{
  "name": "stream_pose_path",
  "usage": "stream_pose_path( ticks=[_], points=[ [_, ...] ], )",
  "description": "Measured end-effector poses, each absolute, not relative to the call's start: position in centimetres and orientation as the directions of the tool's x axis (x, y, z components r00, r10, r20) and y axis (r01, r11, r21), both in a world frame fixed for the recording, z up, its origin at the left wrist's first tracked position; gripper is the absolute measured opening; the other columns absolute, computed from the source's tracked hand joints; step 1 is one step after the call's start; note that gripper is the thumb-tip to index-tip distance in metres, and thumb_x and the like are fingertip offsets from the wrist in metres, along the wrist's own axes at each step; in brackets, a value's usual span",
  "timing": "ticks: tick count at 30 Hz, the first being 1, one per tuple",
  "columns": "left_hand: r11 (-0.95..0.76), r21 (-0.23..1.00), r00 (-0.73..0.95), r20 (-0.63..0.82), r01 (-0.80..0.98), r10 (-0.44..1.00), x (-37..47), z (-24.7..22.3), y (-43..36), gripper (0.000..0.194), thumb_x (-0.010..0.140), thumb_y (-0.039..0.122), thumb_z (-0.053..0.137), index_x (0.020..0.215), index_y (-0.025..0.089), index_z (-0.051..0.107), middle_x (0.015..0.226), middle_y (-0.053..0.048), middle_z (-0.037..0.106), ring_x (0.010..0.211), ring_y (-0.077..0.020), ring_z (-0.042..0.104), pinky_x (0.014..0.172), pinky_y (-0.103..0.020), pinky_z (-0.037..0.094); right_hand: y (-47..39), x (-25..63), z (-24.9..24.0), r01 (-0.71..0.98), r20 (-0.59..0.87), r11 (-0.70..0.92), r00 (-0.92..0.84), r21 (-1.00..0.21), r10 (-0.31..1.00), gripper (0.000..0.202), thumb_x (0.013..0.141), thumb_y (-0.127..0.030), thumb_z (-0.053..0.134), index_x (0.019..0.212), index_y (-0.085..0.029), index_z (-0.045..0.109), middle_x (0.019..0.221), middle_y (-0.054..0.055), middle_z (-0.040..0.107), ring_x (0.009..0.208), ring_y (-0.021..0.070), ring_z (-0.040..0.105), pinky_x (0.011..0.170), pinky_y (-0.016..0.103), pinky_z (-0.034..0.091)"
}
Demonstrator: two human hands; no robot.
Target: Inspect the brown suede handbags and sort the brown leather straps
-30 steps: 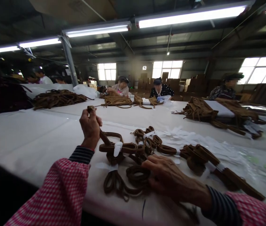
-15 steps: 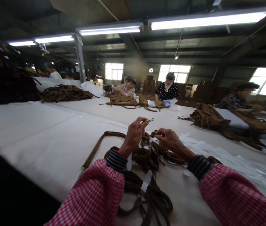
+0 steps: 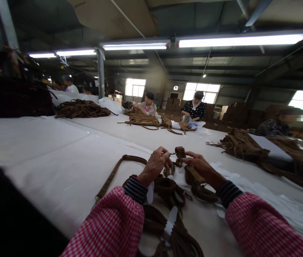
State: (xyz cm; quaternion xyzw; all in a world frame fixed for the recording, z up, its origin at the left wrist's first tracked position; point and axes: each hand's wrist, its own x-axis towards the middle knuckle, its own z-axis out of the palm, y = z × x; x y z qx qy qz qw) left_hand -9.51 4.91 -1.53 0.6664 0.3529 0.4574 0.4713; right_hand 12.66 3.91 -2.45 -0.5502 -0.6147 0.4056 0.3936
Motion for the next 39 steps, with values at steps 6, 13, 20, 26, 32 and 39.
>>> stream_pose_path(
  ticks=[6,13,20,26,32,39],
  points=[
    [-0.308,0.951,0.306,0.291,0.008,0.906,-9.2,-1.7,4.7,0.016,0.094,0.035,0.050,0.088,0.021,0.047,0.064,-0.001,0.070,0.040,-0.0105,0.052,0.044,-0.022,0.033,2.2,11.4,-1.4,0.018,0.018,0.022,-0.177,-1.000,0.984,0.066,0.077,-0.042,0.079,0.136,-0.021,0.058,0.087,0.005,0.076,0.055,0.0155,0.062,0.052,0.027,0.043],
    [-0.353,0.935,0.310,0.337,-0.002,0.889,-9.2,-1.9,4.7,0.024,0.094,0.045,0.054,0.094,0.021,0.052,0.060,0.002,0.062,0.045,-0.0123,0.054,0.044,-0.022,0.040,0.4,7.8,-0.3,0.047,0.140,0.157,-0.261,-0.986,0.955,0.061,0.083,-0.047,0.075,0.136,-0.022,0.061,0.094,0.007,0.077,0.082,0.0233,0.072,0.070,0.033,0.054],
    [-0.329,0.943,0.332,0.325,-0.043,0.886,-9.3,-2.4,5.0,0.031,0.091,0.049,0.061,0.095,0.022,0.047,0.060,0.006,0.058,0.042,-0.0098,0.049,0.040,-0.019,0.036,2.4,7.9,-0.8,0.164,0.247,0.276,-0.181,-0.947,0.952,0.044,0.088,-0.058,0.064,0.094,-0.015,0.073,0.074,0.003,0.070,0.062,0.0165,0.059,0.058,0.028,0.044],
    [-0.317,0.947,0.332,0.314,-0.046,0.890,-9.4,-2.1,4.8,0.031,0.089,0.049,0.061,0.096,0.022,0.048,0.064,0.004,0.061,0.045,-0.0116,0.052,0.043,-0.022,0.040,2.7,7.9,-0.8,0.329,0.325,0.370,-0.185,-0.869,0.927,0.034,0.088,-0.048,0.064,0.095,-0.016,0.072,0.077,0.003,0.072,0.071,0.0189,0.064,0.068,0.030,0.050],
    [-0.374,0.927,0.209,0.369,-0.020,0.905,-10.3,-0.9,4.2,0.030,0.080,0.039,0.073,0.097,0.019,0.058,0.092,-0.005,0.069,0.087,-0.0205,0.067,0.071,-0.029,0.052,1.4,8.3,1.1,0.666,0.424,0.402,-0.139,-0.629,0.895,0.023,0.091,-0.032,0.055,0.083,-0.019,0.071,0.070,0.002,0.072,0.066,0.0171,0.064,0.064,0.026,0.045],
    [-0.606,0.795,0.331,0.576,-0.015,0.747,-11.2,2.3,2.2,0.036,0.091,0.045,0.063,0.121,0.025,0.066,0.129,-0.008,0.068,0.121,-0.0270,0.060,0.100,-0.040,0.047,-0.6,7.7,5.9,0.875,0.399,0.446,-0.346,-0.190,0.849,0.023,0.095,-0.025,0.053,0.088,-0.020,0.074,0.067,0.004,0.072,0.060,0.0154,0.062,0.060,0.026,0.034]
  ],
)
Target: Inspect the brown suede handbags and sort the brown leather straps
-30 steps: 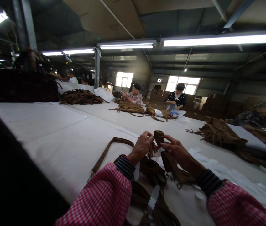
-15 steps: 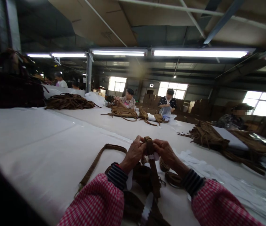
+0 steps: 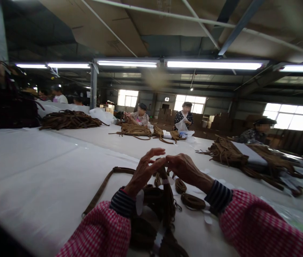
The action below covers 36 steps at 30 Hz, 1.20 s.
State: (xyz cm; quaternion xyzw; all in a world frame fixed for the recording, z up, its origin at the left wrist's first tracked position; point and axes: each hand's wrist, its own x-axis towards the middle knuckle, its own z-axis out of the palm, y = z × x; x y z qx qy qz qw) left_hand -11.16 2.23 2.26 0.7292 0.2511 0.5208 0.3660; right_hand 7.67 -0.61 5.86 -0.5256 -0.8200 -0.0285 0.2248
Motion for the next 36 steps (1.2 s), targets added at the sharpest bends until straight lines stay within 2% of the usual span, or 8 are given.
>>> stream_pose_path(
  ticks=[3,8,14,17,23,28,32,36],
  points=[
    [-0.634,0.759,0.372,0.551,0.150,0.747,-11.4,2.6,2.6,0.027,0.085,0.039,0.068,0.106,0.023,0.071,0.108,-0.006,0.073,0.103,-0.0262,0.065,0.096,-0.041,0.047,-0.5,8.3,7.2,0.849,0.441,0.493,-0.376,-0.189,0.815,0.020,0.092,-0.022,0.057,0.087,-0.020,0.076,0.070,0.004,0.073,0.061,0.0145,0.062,0.061,0.026,0.035],
    [-0.533,0.800,0.419,0.398,0.277,0.816,-12.9,2.9,3.2,0.026,0.080,0.033,0.068,0.103,0.022,0.073,0.099,-0.004,0.073,0.092,-0.0247,0.066,0.081,-0.036,0.048,0.7,9.9,8.7,0.616,0.548,0.561,-0.238,-0.553,0.802,0.015,0.086,-0.027,0.064,0.083,-0.017,0.075,0.068,0.003,0.072,0.058,0.0140,0.064,0.058,0.024,0.047],
    [-0.565,0.818,0.424,0.476,0.110,0.771,-12.8,4.1,1.5,0.028,0.093,0.046,0.062,0.091,0.019,0.064,0.080,0.000,0.066,0.070,-0.0139,0.056,0.064,-0.026,0.043,1.0,8.0,9.4,0.369,0.560,0.610,-0.244,-0.701,0.792,0.026,0.086,-0.041,0.069,0.088,-0.015,0.073,0.069,0.003,0.071,0.057,0.0127,0.062,0.054,0.023,0.047],
    [-0.486,0.874,0.330,0.465,-0.022,0.821,-12.9,4.3,1.0,0.029,0.092,0.046,0.064,0.087,0.019,0.058,0.067,0.003,0.060,0.059,-0.0107,0.051,0.057,-0.023,0.040,0.8,7.7,7.3,0.367,0.456,0.505,-0.218,-0.781,0.863,0.036,0.089,-0.044,0.066,0.108,-0.015,0.072,0.088,0.007,0.075,0.072,0.0159,0.066,0.054,0.022,0.045],
    [-0.293,0.908,0.127,0.342,-0.299,0.931,-14.7,4.1,2.1,0.033,0.079,0.042,0.077,0.088,0.019,0.055,0.068,0.005,0.061,0.053,-0.0093,0.054,0.051,-0.021,0.043,-2.4,7.9,-0.9,0.567,0.238,0.503,-0.477,-0.652,0.846,0.042,0.095,-0.050,0.061,0.124,-0.019,0.068,0.120,0.010,0.070,0.106,0.0237,0.063,0.093,0.037,0.048],
    [-0.222,0.935,0.029,0.239,-0.275,0.971,-13.0,4.7,5.4,0.042,0.063,0.036,0.087,0.089,0.016,0.059,0.069,0.002,0.062,0.054,-0.0086,0.055,0.049,-0.019,0.043,-3.6,8.2,-2.0,0.550,0.154,0.474,-0.527,-0.688,0.836,0.046,0.097,-0.060,0.054,0.103,-0.018,0.073,0.090,0.004,0.069,0.083,0.0186,0.062,0.076,0.029,0.047],
    [-0.226,0.934,0.034,0.244,-0.276,0.969,-10.3,3.4,7.9,0.045,0.075,0.057,0.076,0.081,0.018,0.055,0.052,0.010,0.040,0.040,-0.0039,0.029,0.039,-0.018,0.019,0.1,9.7,-1.6,0.645,0.080,0.246,-0.275,-0.724,0.958,0.053,0.104,-0.054,0.038,0.092,-0.014,0.070,0.081,0.006,0.068,0.067,0.0147,0.061,0.059,0.025,0.042],
    [-0.226,0.968,0.073,0.235,-0.112,0.969,-9.2,0.7,8.8,0.041,0.085,0.058,0.064,0.079,0.020,0.052,0.050,0.011,0.035,0.040,-0.0050,0.023,0.040,-0.019,0.017,4.3,9.6,-2.9,0.813,0.089,0.117,-0.081,-0.570,0.993,0.033,0.095,-0.044,0.057,0.109,-0.016,0.067,0.094,0.009,0.072,0.078,0.0191,0.066,0.069,0.028,0.044]
  ],
)
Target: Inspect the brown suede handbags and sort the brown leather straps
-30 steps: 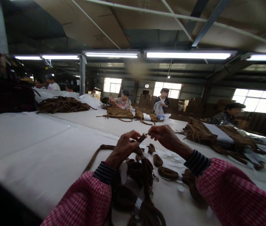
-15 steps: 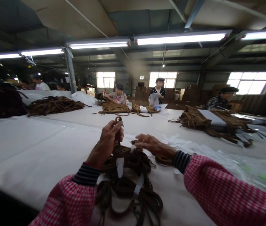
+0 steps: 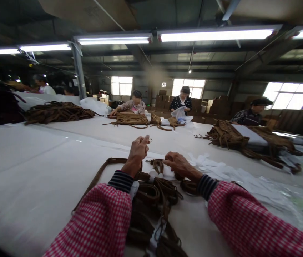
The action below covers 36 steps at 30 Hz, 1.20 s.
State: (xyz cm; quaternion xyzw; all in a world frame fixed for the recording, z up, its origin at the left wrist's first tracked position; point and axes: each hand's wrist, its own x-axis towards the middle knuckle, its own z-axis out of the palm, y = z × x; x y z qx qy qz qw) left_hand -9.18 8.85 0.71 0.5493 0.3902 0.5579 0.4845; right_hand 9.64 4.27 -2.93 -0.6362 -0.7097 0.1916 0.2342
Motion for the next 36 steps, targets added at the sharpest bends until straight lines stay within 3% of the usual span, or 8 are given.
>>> stream_pose_path(
  ticks=[6,11,16,21,26,28,32,36],
  points=[
    [-0.225,0.974,0.140,0.222,0.002,0.965,-8.7,-0.9,9.2,0.039,0.083,0.055,0.067,0.070,0.021,0.052,0.048,0.009,0.036,0.043,-0.0076,0.028,0.043,-0.023,0.020,6.2,6.2,-4.2,0.886,0.024,0.127,-0.129,-0.446,0.991,0.059,0.080,-0.062,0.070,0.117,-0.016,0.062,0.106,0.018,0.073,0.099,0.0332,0.066,0.078,0.036,0.043],
    [-0.240,0.971,0.216,0.232,0.011,0.948,-8.2,-0.9,8.7,0.033,0.083,0.046,0.063,0.067,0.022,0.047,0.051,0.007,0.039,0.045,-0.0089,0.033,0.045,-0.023,0.024,6.3,5.9,-3.9,0.872,-0.041,0.121,-0.159,-0.474,0.986,0.047,0.084,-0.056,0.066,0.112,-0.019,0.062,0.096,0.010,0.075,0.083,0.0241,0.069,0.067,0.029,0.043],
    [-0.293,0.956,0.269,0.286,-0.013,0.920,-8.6,-0.8,7.9,0.026,0.083,0.040,0.059,0.069,0.020,0.050,0.057,0.004,0.050,0.051,-0.0099,0.043,0.051,-0.023,0.036,6.0,3.7,-4.4,0.884,0.020,0.061,-0.058,-0.464,0.998,0.045,0.078,-0.045,0.074,0.111,-0.017,0.062,0.105,0.016,0.074,0.102,0.0320,0.069,0.083,0.037,0.046],
    [-0.318,0.948,0.329,0.309,-0.027,0.892,-8.8,-1.0,7.8,0.026,0.083,0.044,0.060,0.078,0.019,0.054,0.065,0.002,0.059,0.055,-0.0113,0.050,0.055,-0.024,0.041,6.7,3.1,-4.9,0.814,0.096,0.043,0.015,-0.579,0.995,0.028,0.071,-0.026,0.073,0.096,-0.018,0.064,0.095,0.013,0.073,0.098,0.0310,0.069,0.084,0.039,0.048],
    [-0.348,0.937,0.339,0.338,-0.030,0.878,-8.7,-1.8,8.5,0.026,0.086,0.046,0.057,0.082,0.021,0.050,0.065,0.005,0.054,0.049,-0.0094,0.042,0.047,-0.023,0.032,6.1,7.3,-4.2,0.641,0.165,0.085,0.067,-0.763,0.984,0.046,0.084,-0.032,0.053,0.126,-0.016,0.058,0.087,0.005,0.068,0.081,0.0214,0.067,0.071,0.033,0.053],
    [-0.363,0.931,0.328,0.349,-0.020,0.878,-8.6,-2.1,8.7,0.024,0.086,0.043,0.058,0.081,0.021,0.051,0.064,0.005,0.052,0.048,-0.0088,0.038,0.046,-0.022,0.027,5.3,8.9,-3.5,0.438,0.185,0.145,0.050,-0.887,0.982,0.055,0.086,-0.036,0.050,0.139,-0.018,0.050,0.090,0.003,0.066,0.078,0.0182,0.065,0.071,0.031,0.054],
    [-0.395,0.919,0.331,0.372,0.004,0.867,-8.5,-2.3,8.8,0.021,0.086,0.039,0.060,0.079,0.020,0.053,0.062,0.005,0.050,0.054,-0.0097,0.039,0.051,-0.023,0.029,4.1,10.0,-2.1,-0.120,0.191,0.186,-0.030,-0.975,0.981,0.064,0.076,-0.038,0.073,0.136,-0.024,0.057,0.089,0.000,0.064,0.075,0.0154,0.060,0.073,0.032,0.055],
    [-0.428,0.904,0.329,0.397,0.024,0.857,-8.4,-2.4,9.0,0.019,0.088,0.038,0.058,0.081,0.020,0.054,0.065,0.004,0.051,0.059,-0.0115,0.044,0.057,-0.025,0.034,3.9,9.0,-1.2,-0.144,0.186,0.171,-0.103,-0.975,0.977,0.062,0.075,-0.035,0.079,0.134,-0.024,0.062,0.095,0.002,0.069,0.079,0.0162,0.063,0.073,0.032,0.053]
  ],
)
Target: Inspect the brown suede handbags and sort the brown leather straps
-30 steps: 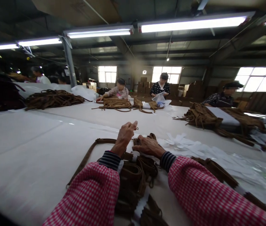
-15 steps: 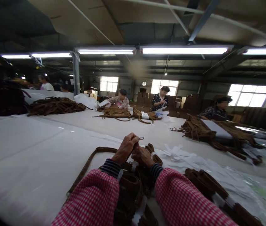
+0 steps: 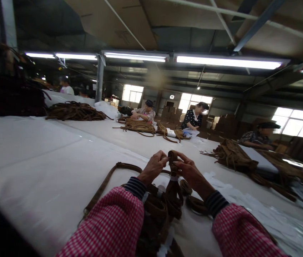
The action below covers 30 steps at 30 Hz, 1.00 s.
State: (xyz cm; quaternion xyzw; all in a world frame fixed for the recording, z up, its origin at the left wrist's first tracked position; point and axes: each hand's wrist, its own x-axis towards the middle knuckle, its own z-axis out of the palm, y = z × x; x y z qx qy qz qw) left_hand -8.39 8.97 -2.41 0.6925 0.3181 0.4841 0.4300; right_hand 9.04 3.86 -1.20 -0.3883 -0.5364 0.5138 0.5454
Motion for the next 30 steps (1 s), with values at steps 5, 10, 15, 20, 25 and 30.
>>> stream_pose_path(
  ticks=[5,10,15,20,25,30],
  points=[
    [-0.464,0.885,0.301,0.431,0.045,0.851,-8.6,-2.5,9.1,0.022,0.088,0.040,0.060,0.083,0.020,0.053,0.069,0.004,0.051,0.064,-0.0123,0.045,0.059,-0.025,0.035,3.6,7.9,-0.5,-0.071,0.186,0.179,-0.126,-0.981,0.974,0.059,0.078,-0.048,0.079,0.130,-0.024,0.066,0.097,0.005,0.075,0.087,0.0217,0.071,0.077,0.034,0.055],
    [-0.473,0.877,0.285,0.435,0.080,0.854,-8.6,-2.4,8.9,0.024,0.089,0.043,0.061,0.083,0.021,0.053,0.069,0.004,0.053,0.064,-0.0128,0.046,0.060,-0.026,0.036,3.8,7.7,-0.7,-0.026,0.212,0.211,-0.046,-0.977,0.976,0.055,0.077,-0.056,0.077,0.116,-0.018,0.072,0.083,0.006,0.075,0.070,0.0189,0.069,0.062,0.029,0.052],
    [-0.453,0.886,0.310,0.405,0.100,0.860,-8.6,-2.3,8.7,0.027,0.090,0.047,0.061,0.085,0.021,0.055,0.071,0.003,0.058,0.065,-0.0138,0.050,0.058,-0.026,0.037,4.1,7.2,-0.3,0.330,0.365,0.323,0.071,-0.887,0.928,0.038,0.082,-0.052,0.068,0.097,-0.017,0.076,0.067,0.003,0.069,0.058,0.0188,0.064,0.050,0.027,0.042],
    [-0.395,0.918,0.212,0.394,-0.040,0.894,-9.2,-1.0,7.7,0.026,0.079,0.036,0.074,0.092,0.020,0.057,0.084,-0.001,0.064,0.078,-0.0170,0.061,0.068,-0.027,0.047,3.6,6.8,2.9,0.907,0.496,0.216,-0.010,-0.361,0.868,0.025,0.097,-0.031,0.054,0.084,-0.021,0.072,0.070,0.005,0.072,0.069,0.0203,0.068,0.066,0.029,0.041],
    [-0.422,0.871,0.247,0.480,-0.253,0.842,-9.4,0.3,6.6,0.041,0.090,0.046,0.063,0.125,0.025,0.059,0.129,-0.007,0.064,0.106,-0.0214,0.064,0.083,-0.030,0.051,3.6,6.1,5.3,0.981,0.425,0.191,-0.164,-0.023,0.890,0.021,0.100,-0.030,0.052,0.098,-0.020,0.070,0.088,0.011,0.076,0.082,0.0241,0.069,0.066,0.030,0.034],
    [-0.519,0.854,0.236,0.513,-0.043,0.825,-9.3,-0.2,7.5,0.030,0.088,0.048,0.065,0.092,0.019,0.070,0.087,-0.003,0.068,0.085,-0.0195,0.061,0.078,-0.030,0.048,3.8,6.1,5.3,0.972,0.376,0.236,-0.221,0.007,0.900,0.020,0.102,-0.032,0.051,0.106,-0.019,0.065,0.092,0.012,0.075,0.084,0.0240,0.069,0.066,0.030,0.033]
  ],
)
